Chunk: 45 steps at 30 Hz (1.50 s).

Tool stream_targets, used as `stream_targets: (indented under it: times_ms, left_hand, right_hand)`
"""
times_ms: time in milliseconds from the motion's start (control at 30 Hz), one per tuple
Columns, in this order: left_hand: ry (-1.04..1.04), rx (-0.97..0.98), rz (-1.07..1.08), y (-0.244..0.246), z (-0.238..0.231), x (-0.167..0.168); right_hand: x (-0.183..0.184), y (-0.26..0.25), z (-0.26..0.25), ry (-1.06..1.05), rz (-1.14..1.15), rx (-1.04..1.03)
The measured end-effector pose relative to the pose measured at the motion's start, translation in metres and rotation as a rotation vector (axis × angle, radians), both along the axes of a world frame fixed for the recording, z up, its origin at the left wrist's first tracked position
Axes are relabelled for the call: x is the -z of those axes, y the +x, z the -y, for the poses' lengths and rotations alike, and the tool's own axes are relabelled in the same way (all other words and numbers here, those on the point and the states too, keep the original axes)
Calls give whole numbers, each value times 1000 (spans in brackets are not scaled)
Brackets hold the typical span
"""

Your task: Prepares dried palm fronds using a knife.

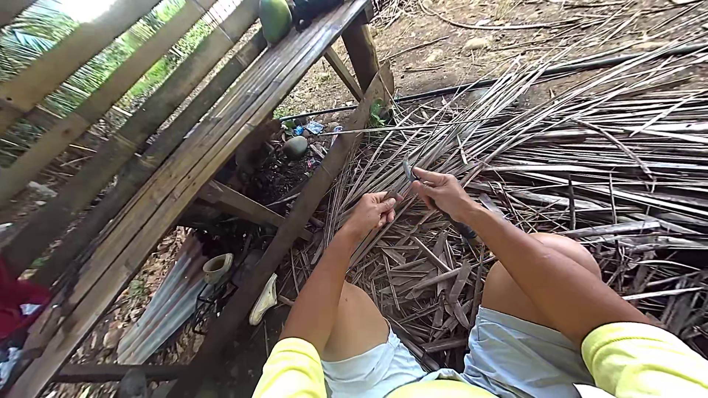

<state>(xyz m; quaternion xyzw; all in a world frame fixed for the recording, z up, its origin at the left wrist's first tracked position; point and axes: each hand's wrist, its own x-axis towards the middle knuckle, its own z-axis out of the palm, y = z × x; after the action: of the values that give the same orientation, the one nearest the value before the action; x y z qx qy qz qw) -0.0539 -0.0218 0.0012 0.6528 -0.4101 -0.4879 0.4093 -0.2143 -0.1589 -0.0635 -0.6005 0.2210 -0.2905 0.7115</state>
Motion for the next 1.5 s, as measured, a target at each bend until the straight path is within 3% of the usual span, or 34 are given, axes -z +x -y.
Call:
stream_targets:
  times_ms: [167, 333, 433, 633, 733, 833, 1133, 1367, 1500]
  left_hand:
    - [45, 42, 18, 6, -1, -4]
    - [97, 109, 80, 15, -25, -14]
    - [47, 114, 163, 33, -38, 0]
    - [20, 61, 556, 10, -25, 11]
    - [2, 78, 743, -6, -20, 9]
    - [-28, 87, 783, -11, -17, 3]
    - [-22, 106, 546, 5, -22, -1]
    - [-98, -196, 517, 34, -25, -10]
    - [-220, -327, 638, 41, -17, -1]
  right_hand:
    - [-2, -6, 21, 57, -23, 91]
    - [-1, -30, 71, 145, -8, 429]
    - [-7, -41, 77, 159, -21, 530]
    - [-4, -13, -25, -72, -162, -16]
    - [-1, -2, -40, -37, -186, -91]
    - [4, 7, -19, 45, -135, -26]
    - [-4, -11, 48, 306, -6, 328]
    - [-13, -44, 73, 332, 183, 755]
    - [-21, -54, 66, 354, 323, 781]
